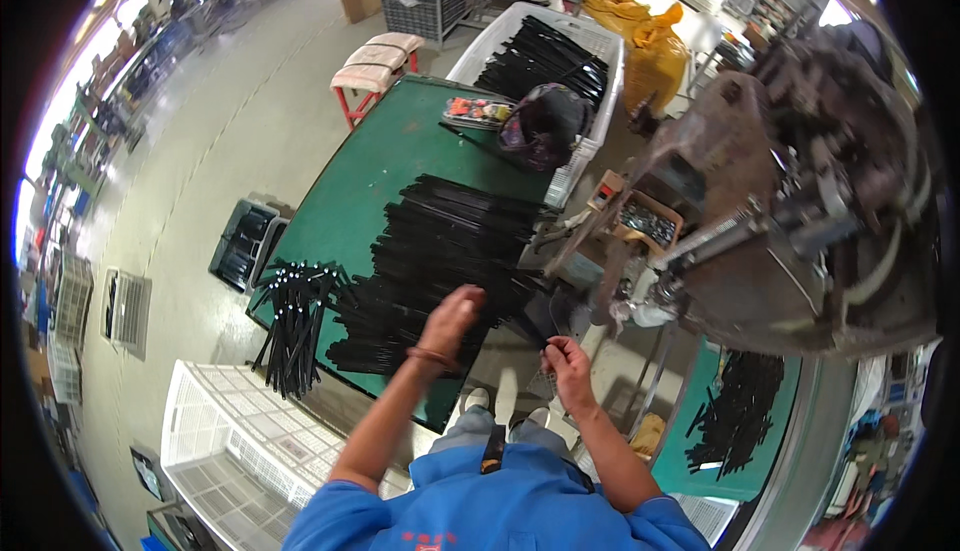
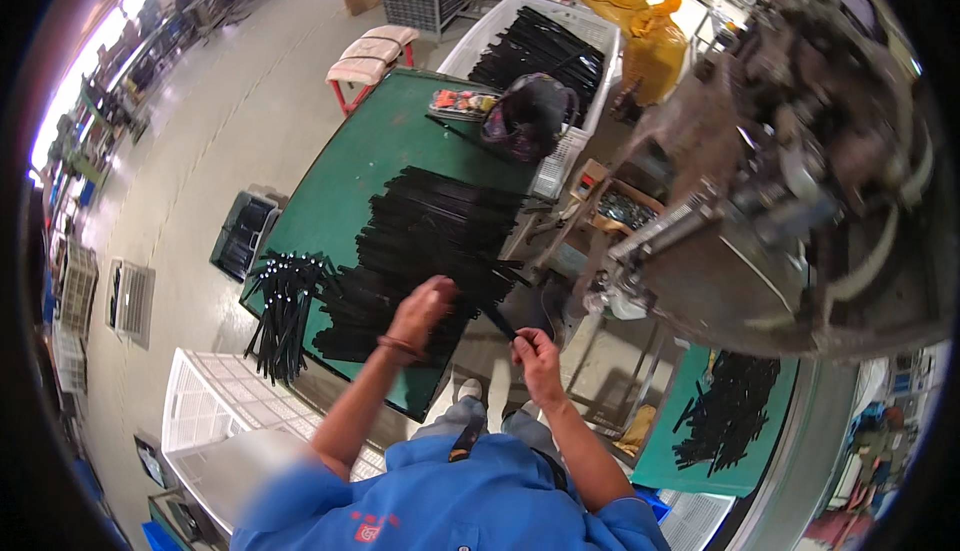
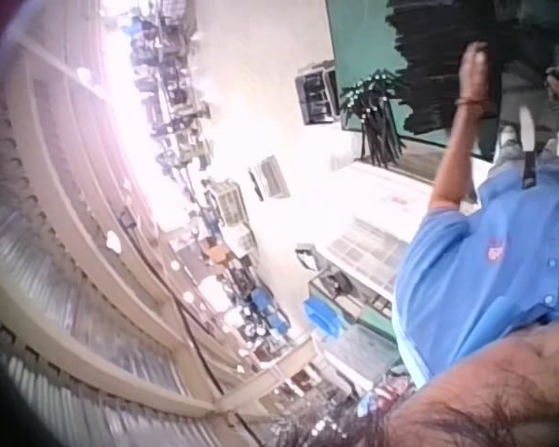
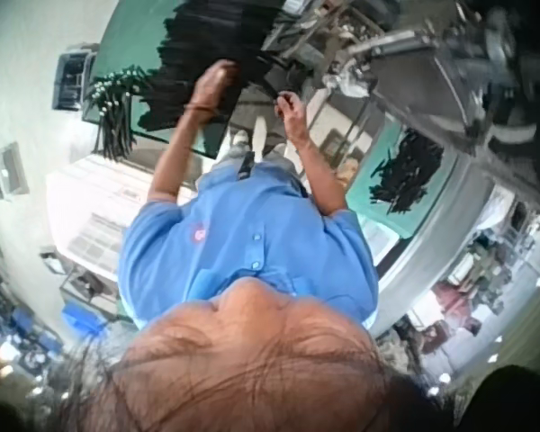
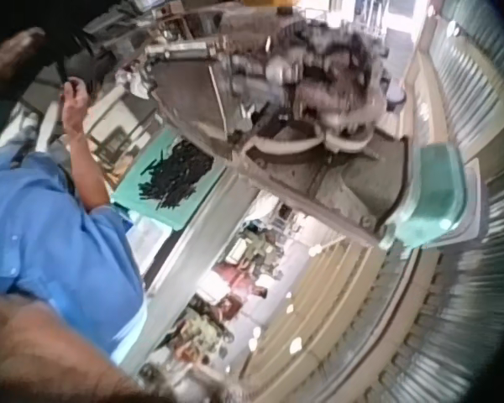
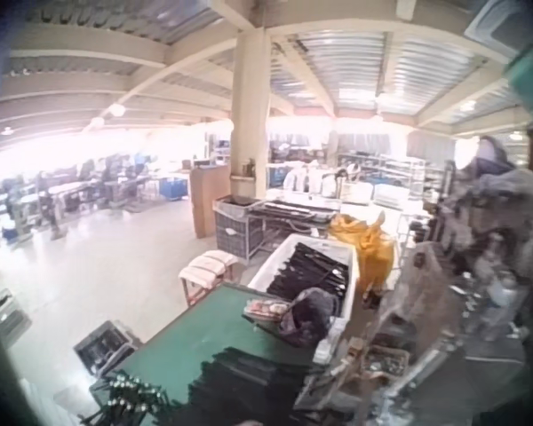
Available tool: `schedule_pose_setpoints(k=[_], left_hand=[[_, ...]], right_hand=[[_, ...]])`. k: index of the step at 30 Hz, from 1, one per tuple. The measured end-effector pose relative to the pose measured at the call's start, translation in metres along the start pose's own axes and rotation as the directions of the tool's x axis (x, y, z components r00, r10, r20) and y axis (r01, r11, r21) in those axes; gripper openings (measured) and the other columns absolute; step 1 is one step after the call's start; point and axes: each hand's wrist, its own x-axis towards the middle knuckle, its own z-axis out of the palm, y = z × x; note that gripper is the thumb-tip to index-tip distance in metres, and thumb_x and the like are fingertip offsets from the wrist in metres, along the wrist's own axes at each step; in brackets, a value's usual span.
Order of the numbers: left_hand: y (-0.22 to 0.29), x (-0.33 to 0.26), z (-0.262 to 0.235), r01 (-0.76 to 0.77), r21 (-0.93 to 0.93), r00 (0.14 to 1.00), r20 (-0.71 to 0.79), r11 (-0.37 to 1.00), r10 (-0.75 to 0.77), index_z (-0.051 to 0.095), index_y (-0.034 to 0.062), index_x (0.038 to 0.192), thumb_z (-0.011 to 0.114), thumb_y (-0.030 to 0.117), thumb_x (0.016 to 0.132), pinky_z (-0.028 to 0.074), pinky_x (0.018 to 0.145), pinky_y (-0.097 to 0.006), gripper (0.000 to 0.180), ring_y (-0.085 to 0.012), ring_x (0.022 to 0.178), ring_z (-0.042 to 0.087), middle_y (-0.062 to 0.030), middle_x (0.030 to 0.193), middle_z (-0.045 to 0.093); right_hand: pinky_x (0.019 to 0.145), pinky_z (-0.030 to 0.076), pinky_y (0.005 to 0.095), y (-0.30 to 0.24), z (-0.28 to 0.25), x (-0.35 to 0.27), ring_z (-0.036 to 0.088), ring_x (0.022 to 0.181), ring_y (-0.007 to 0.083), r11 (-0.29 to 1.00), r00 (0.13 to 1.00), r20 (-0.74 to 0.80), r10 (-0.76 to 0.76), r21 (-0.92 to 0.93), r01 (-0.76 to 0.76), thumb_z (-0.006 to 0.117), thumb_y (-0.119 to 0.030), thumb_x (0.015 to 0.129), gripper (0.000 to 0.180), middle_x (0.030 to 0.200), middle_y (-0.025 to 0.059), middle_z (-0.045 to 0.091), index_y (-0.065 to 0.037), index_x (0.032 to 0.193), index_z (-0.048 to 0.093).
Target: The person repeatedly picks up black rods from a table, inserts them into a press-like machine, and removes the assembled pieces. The person places the finished rods into a white basket and continues the cycle.
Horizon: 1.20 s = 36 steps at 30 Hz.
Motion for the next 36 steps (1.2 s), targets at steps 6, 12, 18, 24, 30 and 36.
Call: schedule_pose_setpoints(k=[6, 12, 18, 24, 30, 36], left_hand=[[-0.018, -0.019, 0.122, 0.079, -0.534, 0.983, -0.097, 0.842, -0.154, 0.053, 0.0049, 0.112, 0.045, 0.021, 0.097, 0.045, 0.049, -0.024, 0.024, -0.0074, 0.055, 0.049, -0.0006, 0.072, 0.055], [-0.022, -0.046, 0.114, 0.214, -0.293, 0.963, -0.095, 0.932, -0.251, 0.061, 0.0083, 0.101, 0.055, 0.02, 0.091, 0.042, 0.048, -0.021, 0.016, -0.0065, 0.058, 0.053, -0.0011, 0.076, 0.063], [0.012, -0.041, 0.173, 0.338, -0.16, 0.941, 0.079, 0.927, -0.33, 0.061, 0.0082, 0.101, 0.059, 0.025, 0.089, 0.042, 0.051, -0.022, 0.02, -0.0084, 0.063, 0.055, -0.0038, 0.09, 0.066], [0.016, -0.027, 0.216, 0.384, -0.196, 0.922, 0.133, 0.903, -0.363, 0.059, 0.0064, 0.108, 0.056, 0.029, 0.091, 0.042, 0.049, -0.021, 0.028, -0.0089, 0.061, 0.056, -0.0052, 0.092, 0.067], [0.016, -0.01, 0.233, 0.386, -0.161, 0.922, 0.087, 0.908, -0.377, 0.059, 0.0067, 0.106, 0.055, 0.028, 0.091, 0.043, 0.048, -0.022, 0.027, -0.0082, 0.06, 0.056, -0.0051, 0.092, 0.066], [0.006, -0.018, 0.229, 0.319, -0.17, 0.947, 0.094, 0.932, -0.307, 0.059, 0.0054, 0.106, 0.056, 0.027, 0.091, 0.044, 0.045, -0.022, 0.026, -0.0103, 0.058, 0.059, -0.0072, 0.09, 0.068]], right_hand=[[0.066, 0.047, 0.0228, -0.002, -0.044, -0.048, 0.057, 0.075, 0.0096, 0.985, 0.998, 0.062, -0.011, -0.172, 0.022, 0.053, -0.015, 0.093, 0.016, 0.083, 0.0028, 0.061, -0.001, 0.098, 0.056], [0.07, 0.048, 0.036, -0.058, -0.179, 0.066, 0.061, 0.078, 0.0282, 0.332, 0.754, -0.011, -0.656, -0.902, 0.276, 0.051, -0.017, 0.089, 0.017, 0.083, 0.0137, 0.065, -0.004, 0.092, 0.062], [0.077, 0.046, 0.0385, -0.058, -0.201, 0.142, 0.058, 0.085, 0.0357, 0.312, 0.699, 0.022, -0.715, -0.884, 0.347, 0.05, -0.017, 0.088, 0.019, 0.091, 0.017, 0.064, -0.003, 0.095, 0.06], [0.082, 0.044, 0.0397, -0.073, -0.195, 0.138, 0.055, 0.094, 0.0392, 0.581, 0.716, -0.152, -0.682, -0.707, 0.403, 0.052, -0.012, 0.084, 0.02, 0.098, 0.0199, 0.062, -0.002, 0.098, 0.06], [0.087, 0.042, 0.0408, -0.076, -0.203, 0.103, 0.052, 0.102, 0.0426, 0.669, 0.731, -0.192, -0.655, -0.596, 0.444, 0.054, -0.007, 0.08, 0.023, 0.105, 0.0229, 0.06, -0.001, 0.102, 0.059], [0.064, 0.049, 0.0358, -0.087, -0.184, 0.048, 0.062, 0.073, 0.0265, 0.402, 0.725, 0.157, -0.671, -0.745, 0.533, 0.051, 0.006, 0.075, 0.018, 0.077, 0.0147, 0.06, 0.002, 0.092, 0.057]])
